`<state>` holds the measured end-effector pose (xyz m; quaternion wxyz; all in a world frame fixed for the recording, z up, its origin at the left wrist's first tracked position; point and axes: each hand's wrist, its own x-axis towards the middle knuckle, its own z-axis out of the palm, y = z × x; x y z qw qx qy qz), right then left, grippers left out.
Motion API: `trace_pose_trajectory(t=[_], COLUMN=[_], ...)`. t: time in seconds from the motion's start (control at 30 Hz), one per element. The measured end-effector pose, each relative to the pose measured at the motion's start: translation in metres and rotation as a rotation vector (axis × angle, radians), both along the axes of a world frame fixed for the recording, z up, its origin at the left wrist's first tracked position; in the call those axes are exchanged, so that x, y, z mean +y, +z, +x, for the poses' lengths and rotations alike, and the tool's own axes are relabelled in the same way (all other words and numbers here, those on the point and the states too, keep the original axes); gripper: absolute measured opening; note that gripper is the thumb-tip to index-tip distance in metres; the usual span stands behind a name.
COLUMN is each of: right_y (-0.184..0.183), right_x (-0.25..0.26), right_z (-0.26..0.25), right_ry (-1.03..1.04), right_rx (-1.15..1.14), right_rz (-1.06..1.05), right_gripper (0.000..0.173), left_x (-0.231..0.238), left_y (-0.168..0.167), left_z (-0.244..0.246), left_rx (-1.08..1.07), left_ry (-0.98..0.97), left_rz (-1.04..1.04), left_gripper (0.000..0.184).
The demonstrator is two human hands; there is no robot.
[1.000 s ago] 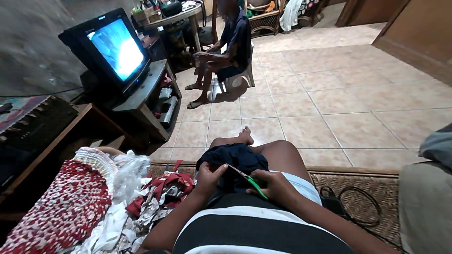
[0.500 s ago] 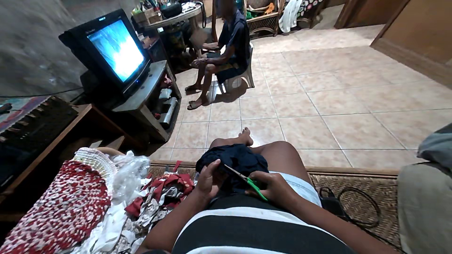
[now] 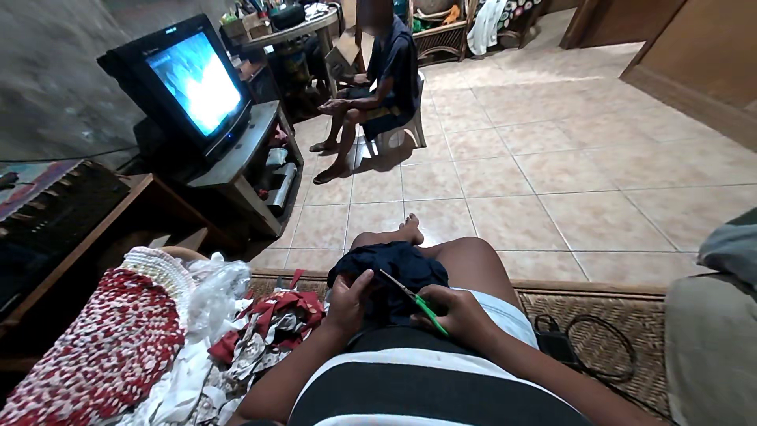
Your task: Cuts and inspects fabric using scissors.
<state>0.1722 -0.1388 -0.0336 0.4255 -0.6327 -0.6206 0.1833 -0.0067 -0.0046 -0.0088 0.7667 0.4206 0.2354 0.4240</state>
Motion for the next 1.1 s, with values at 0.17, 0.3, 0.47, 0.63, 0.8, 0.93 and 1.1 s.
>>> trace_pose_trajectory(t=[0.17, 0.3, 0.47, 0.63, 0.8, 0.93, 1.1], right_y=[-0.0032, -0.0045, -0.0053, -0.0054, -0.0013, -0.0014, -0.0012], right_x=[0.0008, 0.0011, 0.0015, 0.0018, 0.0011, 0.0009, 0.0013], right_z=[0.0013, 0.0014, 0.0015, 0.0022, 0.0016, 0.0017, 0.0021], right_ry=[0.009, 0.022, 0.029, 0.048, 0.027, 0.025, 0.030], right_rx=[0.031, 0.026, 0.025, 0.018, 0.035, 0.045, 0.052], right_rz=[-0.003, 0.000, 0.000, -0.022, -0.045, -0.046, -0.058], right_gripper=[0.038, 0.038, 0.037, 0.038, 0.040, 0.038, 0.040], left_x=[0.0010, 0.0009, 0.0016, 0.0005, -0.0011, 0.0023, 0.0008], left_y=[0.0041, 0.0008, -0.0008, 0.0009, 0.0066, 0.0039, 0.0054], left_z=[-0.0004, 0.0010, 0.0002, 0.0005, 0.0015, 0.0003, 0.0002], left_rx=[0.037, 0.043, 0.072, 0.122, 0.132, 0.144, 0.144], left_ry=[0.006, 0.085, 0.130, 0.123, 0.078, 0.072, 0.097], left_rz=[-0.021, 0.034, 0.108, 0.088, 0.040, 0.101, 0.098], left_gripper=[0.022, 0.017, 0.031, 0.021, 0.013, 0.042, 0.026])
